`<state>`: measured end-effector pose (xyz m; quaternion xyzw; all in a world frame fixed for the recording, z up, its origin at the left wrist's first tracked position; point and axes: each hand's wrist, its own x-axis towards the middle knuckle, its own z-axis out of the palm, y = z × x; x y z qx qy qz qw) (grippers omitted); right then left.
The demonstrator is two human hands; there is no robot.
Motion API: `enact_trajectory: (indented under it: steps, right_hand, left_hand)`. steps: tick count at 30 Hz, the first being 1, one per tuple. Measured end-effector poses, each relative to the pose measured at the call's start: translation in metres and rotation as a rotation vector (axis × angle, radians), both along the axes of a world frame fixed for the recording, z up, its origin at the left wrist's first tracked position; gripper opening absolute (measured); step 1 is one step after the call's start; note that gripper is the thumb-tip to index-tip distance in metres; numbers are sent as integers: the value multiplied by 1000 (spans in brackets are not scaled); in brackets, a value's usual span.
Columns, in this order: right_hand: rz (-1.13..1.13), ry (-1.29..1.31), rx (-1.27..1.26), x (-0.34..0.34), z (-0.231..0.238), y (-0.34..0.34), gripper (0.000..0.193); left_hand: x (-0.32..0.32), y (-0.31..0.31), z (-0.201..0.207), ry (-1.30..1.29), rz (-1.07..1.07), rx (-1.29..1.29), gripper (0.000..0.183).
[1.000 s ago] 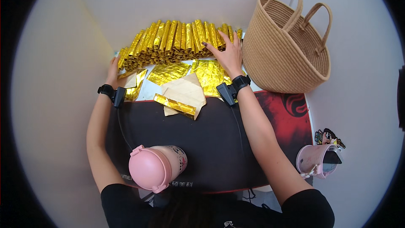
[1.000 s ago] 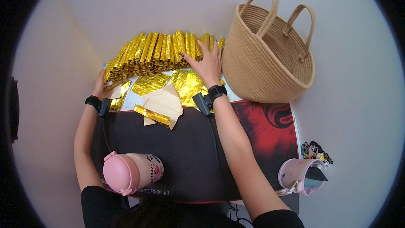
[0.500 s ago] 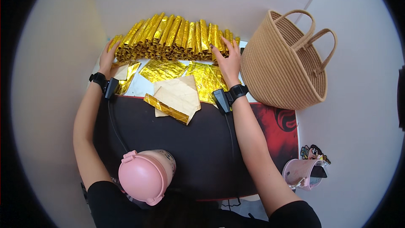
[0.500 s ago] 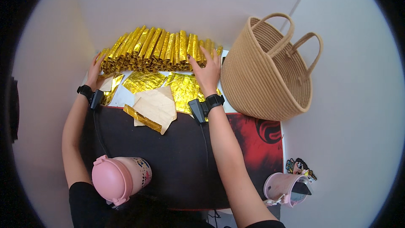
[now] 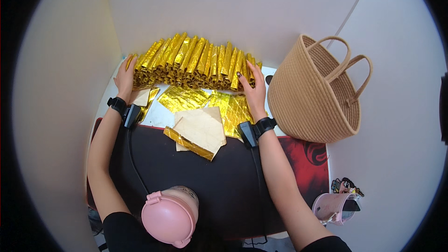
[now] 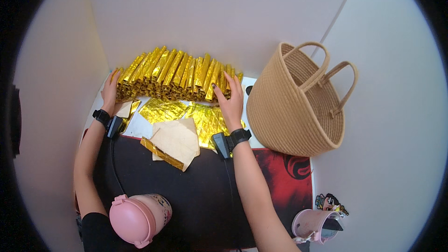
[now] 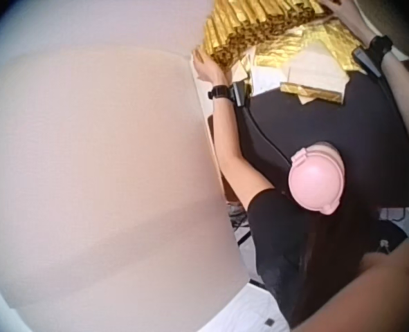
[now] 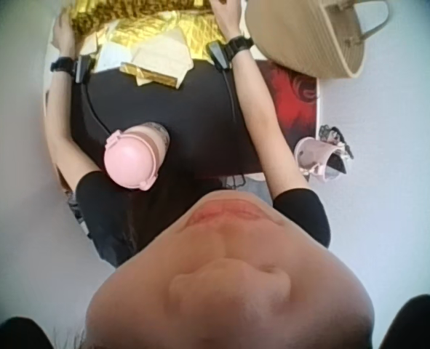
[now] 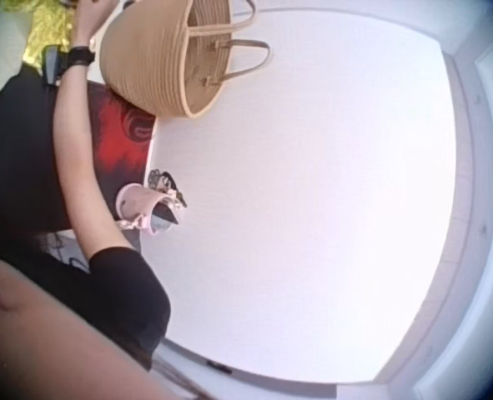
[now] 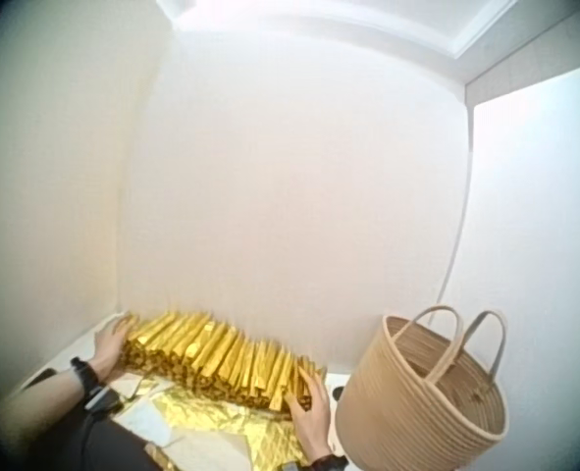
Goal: Folding and rolling gold foil sheets into thin sticks and placing them in a pile.
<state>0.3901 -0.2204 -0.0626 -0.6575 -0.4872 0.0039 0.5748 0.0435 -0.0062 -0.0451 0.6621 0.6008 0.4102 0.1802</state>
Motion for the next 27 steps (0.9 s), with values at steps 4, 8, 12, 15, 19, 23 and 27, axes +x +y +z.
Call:
enact_trajectory:
  steps: [4, 8, 12, 15, 19, 23, 27]
  right_hand:
    - [-33, 128, 23, -4, 5, -3, 47]
    - [11, 170, 75, -1, 4, 2, 43]
    - [31, 284, 176, 14, -7, 9, 37]
    - [-91, 224, 106, -8, 5, 4, 35]
    - [-115, 126, 13, 16, -13, 11, 40]
    - [-112, 64, -165, 5, -7, 8, 46]
    - [-122, -29, -207, -1, -1, 8, 46]
  left_hand:
    - [-1, 1, -1, -32, -42, 2, 58]
    - [-11, 8, -6, -247, -160, -74, 58]
    - [-13, 4, -2, -495, -240, -140, 61]
    - [-29, -3, 9, -713, -292, -126, 62]
    - [-15, -7, 10, -787, -282, -55, 56]
    - [-13, -10, 7, -756, -244, 32, 48]
    - [-18, -7, 5, -755, -206, 94, 45]
